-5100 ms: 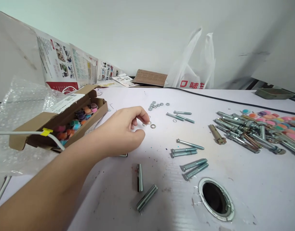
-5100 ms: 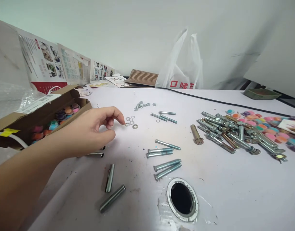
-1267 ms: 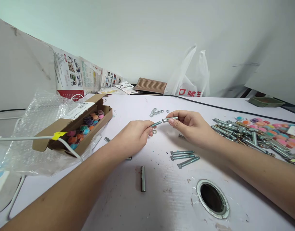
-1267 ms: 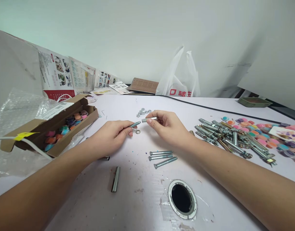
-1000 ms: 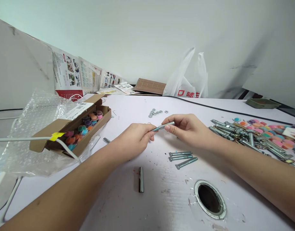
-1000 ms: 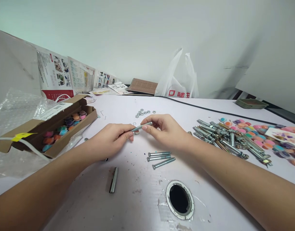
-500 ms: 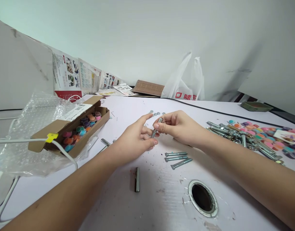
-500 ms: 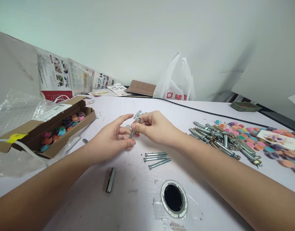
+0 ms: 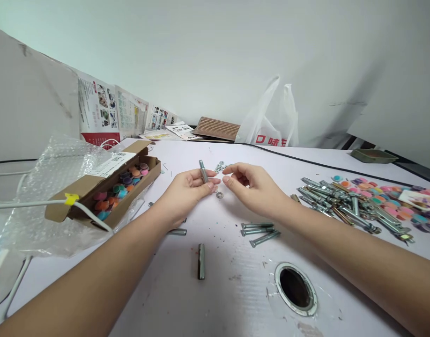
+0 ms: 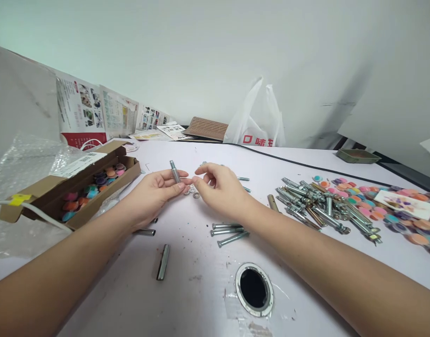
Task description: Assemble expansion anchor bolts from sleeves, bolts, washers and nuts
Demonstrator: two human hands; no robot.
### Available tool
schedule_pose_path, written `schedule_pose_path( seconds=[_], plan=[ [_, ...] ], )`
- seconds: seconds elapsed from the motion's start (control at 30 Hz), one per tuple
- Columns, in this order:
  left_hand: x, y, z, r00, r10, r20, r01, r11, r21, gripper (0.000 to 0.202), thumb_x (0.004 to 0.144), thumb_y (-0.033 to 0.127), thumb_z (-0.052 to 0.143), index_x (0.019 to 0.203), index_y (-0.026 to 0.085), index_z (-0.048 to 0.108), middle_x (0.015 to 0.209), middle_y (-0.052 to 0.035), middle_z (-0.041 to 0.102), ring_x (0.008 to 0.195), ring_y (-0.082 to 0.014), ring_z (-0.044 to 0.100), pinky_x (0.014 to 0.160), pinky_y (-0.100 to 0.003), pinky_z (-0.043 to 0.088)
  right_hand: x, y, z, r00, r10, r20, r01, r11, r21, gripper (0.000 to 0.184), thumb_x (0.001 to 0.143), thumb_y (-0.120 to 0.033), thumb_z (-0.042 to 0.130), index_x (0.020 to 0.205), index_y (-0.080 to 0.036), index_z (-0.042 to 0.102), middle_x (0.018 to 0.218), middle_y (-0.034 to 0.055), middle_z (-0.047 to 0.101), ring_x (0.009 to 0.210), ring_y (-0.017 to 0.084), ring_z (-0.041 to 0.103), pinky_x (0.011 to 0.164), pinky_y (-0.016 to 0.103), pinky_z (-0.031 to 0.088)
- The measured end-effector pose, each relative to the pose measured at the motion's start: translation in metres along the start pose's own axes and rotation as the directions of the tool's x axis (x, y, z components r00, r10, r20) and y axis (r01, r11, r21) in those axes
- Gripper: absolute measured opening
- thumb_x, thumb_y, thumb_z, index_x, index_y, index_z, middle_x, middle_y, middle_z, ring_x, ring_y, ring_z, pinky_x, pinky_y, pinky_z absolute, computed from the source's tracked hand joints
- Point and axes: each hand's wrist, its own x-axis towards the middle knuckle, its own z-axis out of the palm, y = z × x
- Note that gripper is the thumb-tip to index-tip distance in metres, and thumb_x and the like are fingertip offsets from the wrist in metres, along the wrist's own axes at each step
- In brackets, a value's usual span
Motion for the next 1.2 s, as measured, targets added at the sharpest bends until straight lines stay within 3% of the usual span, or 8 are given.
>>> schedule_pose_path(
  seconds=[0.1, 0.23, 0.4, 0.5, 0.7, 0.87, 0.97, 1.2],
  plan=[
    [0.003, -0.003, -0.002, 0.992, -0.055, -0.113, 0.052, 0.998, -0.032, 0.025, 0.083, 0.013, 0.070, 0.107, 0.011, 0.063, 0.113, -0.0109, 0.073, 0.107, -0.0163, 0.067, 0.105, -0.032, 0.048, 0.005, 0.016, 0.009, 0.992, 0.102, 0.078, -0.089, 0.984, -0.157, 0.022, 0.089, -0.034, 0.056, 0.091, -0.017, 0.071, 0.085, 0.0036, 0.070, 0.075, 0.015, 0.059, 0.067, 0.030, 0.042],
    [0.004, -0.006, -0.002, 0.989, -0.053, -0.140, 0.057, 0.998, 0.025, 0.026, 0.083, 0.012, 0.070, 0.108, 0.011, 0.063, 0.114, -0.0109, 0.072, 0.109, -0.0170, 0.067, 0.106, -0.034, 0.048, 0.010, 0.026, 0.020, 0.990, 0.111, 0.092, -0.080, 0.953, -0.291, 0.024, 0.086, -0.039, 0.061, 0.093, -0.017, 0.070, 0.085, 0.0036, 0.070, 0.072, 0.015, 0.058, 0.063, 0.030, 0.040],
    [0.004, -0.004, -0.005, 0.976, 0.034, -0.216, -0.010, 0.994, 0.113, 0.031, 0.080, 0.016, 0.073, 0.109, 0.011, 0.063, 0.114, -0.0108, 0.072, 0.108, -0.0184, 0.067, 0.102, -0.034, 0.051, 0.017, 0.020, 0.019, 0.982, 0.152, 0.114, -0.111, 0.946, -0.304, 0.029, 0.085, -0.045, 0.062, 0.091, -0.017, 0.069, 0.089, 0.0052, 0.071, 0.074, 0.016, 0.058, 0.063, 0.030, 0.040],
    [0.004, -0.003, -0.005, 0.972, 0.070, -0.224, -0.034, 0.986, 0.163, 0.032, 0.080, 0.017, 0.074, 0.109, 0.011, 0.063, 0.114, -0.0102, 0.072, 0.107, -0.0182, 0.068, 0.099, -0.033, 0.052, 0.019, 0.020, 0.017, 0.969, 0.189, 0.162, -0.141, 0.954, -0.265, 0.024, 0.082, -0.041, 0.067, 0.088, -0.018, 0.069, 0.086, 0.0041, 0.070, 0.074, 0.017, 0.059, 0.064, 0.030, 0.041],
    [0.004, -0.004, 0.002, 0.986, 0.014, -0.166, 0.026, 0.971, 0.239, 0.026, 0.084, 0.013, 0.068, 0.109, 0.010, 0.063, 0.112, -0.0112, 0.073, 0.100, -0.0167, 0.070, 0.097, -0.032, 0.053, 0.023, 0.020, 0.007, 0.951, 0.187, 0.247, -0.146, 0.974, -0.174, 0.012, 0.082, -0.028, 0.066, 0.079, -0.017, 0.069, 0.075, 0.0021, 0.067, 0.067, 0.013, 0.056, 0.063, 0.028, 0.041],
    [0.003, -0.007, 0.005, 0.998, 0.066, -0.015, -0.055, 0.912, 0.406, 0.023, 0.086, 0.017, 0.065, 0.108, 0.012, 0.064, 0.114, -0.0098, 0.071, 0.107, -0.0191, 0.067, 0.099, -0.033, 0.051, 0.022, -0.005, -0.017, 0.979, 0.169, 0.112, -0.186, 0.969, 0.161, 0.033, 0.088, -0.044, 0.062, 0.072, -0.015, 0.063, 0.056, -0.0039, 0.038, 0.051, 0.008, 0.028, 0.048, 0.027, 0.021],
    [0.001, -0.005, 0.007, 0.992, 0.105, 0.069, -0.126, 0.865, 0.485, 0.018, 0.088, 0.019, 0.062, 0.105, 0.014, 0.065, 0.112, -0.0076, 0.071, 0.106, -0.0185, 0.067, 0.096, -0.032, 0.051, 0.019, -0.015, -0.018, 0.992, 0.112, 0.054, -0.122, 0.961, 0.247, 0.034, 0.089, -0.044, 0.061, 0.073, -0.014, 0.064, 0.060, -0.0023, 0.044, 0.054, 0.008, 0.031, 0.051, 0.027, 0.024],
    [-0.004, 0.000, 0.005, 0.977, 0.181, 0.116, -0.212, 0.716, 0.666, 0.009, 0.090, 0.018, 0.057, 0.093, 0.015, 0.065, 0.103, -0.0040, 0.072, 0.098, -0.0165, 0.067, 0.090, -0.028, 0.052, 0.019, -0.013, -0.005, 0.996, 0.059, 0.060, -0.070, 0.978, 0.196, 0.036, 0.087, -0.042, 0.060, 0.064, -0.014, 0.061, 0.059, -0.0008, 0.047, 0.057, 0.009, 0.035, 0.054, 0.028, 0.028]
  ],
)
